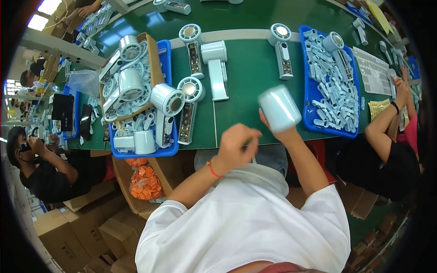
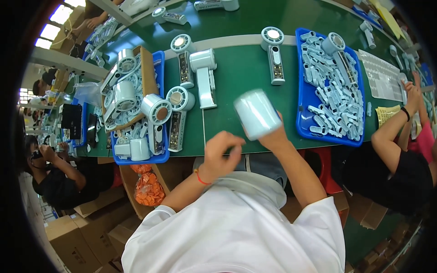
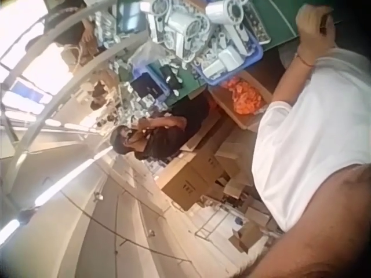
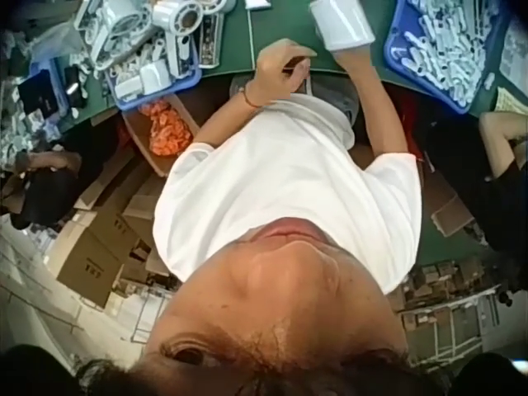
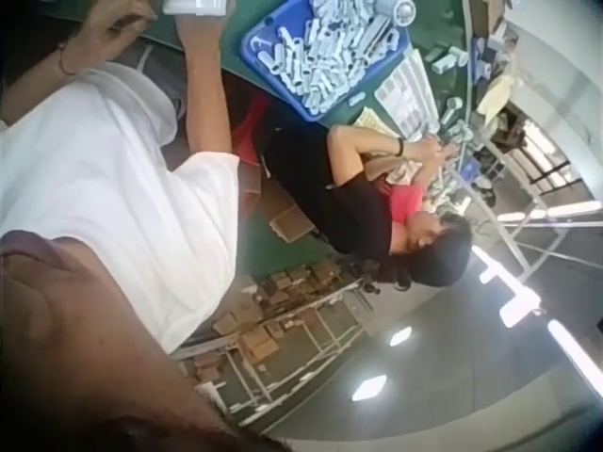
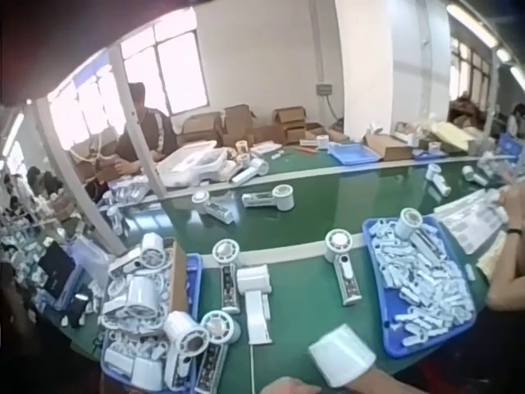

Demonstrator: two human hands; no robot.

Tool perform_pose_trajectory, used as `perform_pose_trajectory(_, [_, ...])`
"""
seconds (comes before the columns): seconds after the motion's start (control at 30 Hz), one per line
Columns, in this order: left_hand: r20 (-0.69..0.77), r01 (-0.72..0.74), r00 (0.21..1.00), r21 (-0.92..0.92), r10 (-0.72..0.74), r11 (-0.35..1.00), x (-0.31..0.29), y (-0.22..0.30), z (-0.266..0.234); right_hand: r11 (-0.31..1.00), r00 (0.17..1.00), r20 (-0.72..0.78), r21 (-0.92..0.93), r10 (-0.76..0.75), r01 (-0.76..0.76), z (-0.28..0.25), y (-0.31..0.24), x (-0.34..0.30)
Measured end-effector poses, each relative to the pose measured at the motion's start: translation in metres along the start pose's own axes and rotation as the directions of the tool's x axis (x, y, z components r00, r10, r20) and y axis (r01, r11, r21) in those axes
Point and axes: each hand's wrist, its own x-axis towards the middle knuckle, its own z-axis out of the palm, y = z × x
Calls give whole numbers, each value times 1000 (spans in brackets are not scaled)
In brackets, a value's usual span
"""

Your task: Manually assembling the plastic housing and internal components of portable handheld fans on a production line.

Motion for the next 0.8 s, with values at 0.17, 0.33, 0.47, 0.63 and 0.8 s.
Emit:
perform_pose_trajectory(0.17, [172, -542, 839, 329, 516, 773, 13, 16, -1, 950, 914, 299, -231, 273, -208, -11, -25, 4])
perform_pose_trajectory(0.33, [368, -251, 929, 672, -20, 697, 37, 8, -7, 968, 871, 424, -111, 250, -224, -46, -16, -11])
perform_pose_trajectory(0.47, [373, -287, 928, 690, 15, 665, 47, 1, -1, 954, 896, 344, 3, 280, -300, -40, -4, -30])
perform_pose_trajectory(0.63, [340, -258, 940, 650, 30, 715, 46, -3, 2, 941, 921, 229, 51, 316, -335, -35, -8, -32])
perform_pose_trajectory(0.8, [347, -237, 938, 615, 11, 752, 46, -6, 2, 949, 933, 209, 53, 294, -311, -32, -7, -34])
